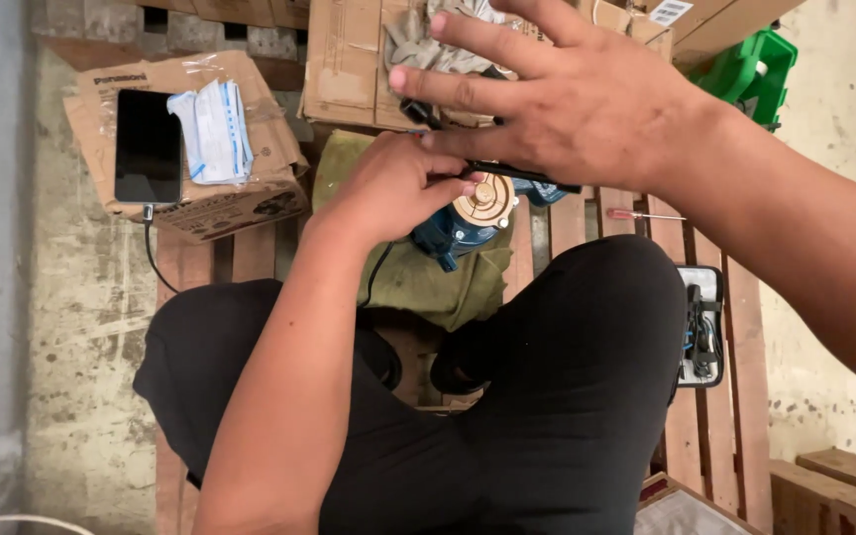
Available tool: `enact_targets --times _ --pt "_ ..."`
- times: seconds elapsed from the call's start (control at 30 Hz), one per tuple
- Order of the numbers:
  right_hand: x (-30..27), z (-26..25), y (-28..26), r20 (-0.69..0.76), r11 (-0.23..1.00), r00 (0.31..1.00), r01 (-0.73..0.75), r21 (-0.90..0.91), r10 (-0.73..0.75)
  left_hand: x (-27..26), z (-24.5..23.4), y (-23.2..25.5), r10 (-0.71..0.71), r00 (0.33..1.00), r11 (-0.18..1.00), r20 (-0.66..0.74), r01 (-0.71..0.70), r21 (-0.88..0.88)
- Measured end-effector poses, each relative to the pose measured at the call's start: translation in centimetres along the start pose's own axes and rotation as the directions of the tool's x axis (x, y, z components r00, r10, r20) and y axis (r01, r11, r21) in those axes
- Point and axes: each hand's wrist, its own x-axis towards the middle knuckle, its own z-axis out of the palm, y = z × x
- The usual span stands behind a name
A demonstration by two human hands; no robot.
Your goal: Tightening bolts on a small blue pump using a wrench while sitting on a pallet in a warehouse.
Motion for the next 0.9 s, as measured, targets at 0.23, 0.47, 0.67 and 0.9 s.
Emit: enact_targets --times 0.23,0.47,0.67,0.9 --pt "0.4 1.2 -0.1 -0.19 0.955 0.981 -0.011 -0.296 -0.048 -0.7 -0.6 0.9 -0.061 0.998 0.996 0.004 0.061 -0.072" --pt "0.7 1.2 -3.2 0.078 0.972 0.994 -0.06 -0.228 0.079 -0.5 -0.5 2.2 -0.146 0.988 0.989 0.047 0.147 -0.032" --pt "0.3 1.7 -2.5 -0.011 0.988 0.999 -0.033 0.154 0.035 0.3 0.5 0.4 -0.146 0.987 0.989 0.067 0.145 0.031" --pt "-5.7 4.9 0.3 0.036 0.941 0.965 -0.262 0.216 0.261 0.5 0.9 0.0 -0.106 0.991 0.994 0.081 0.107 -0.007"
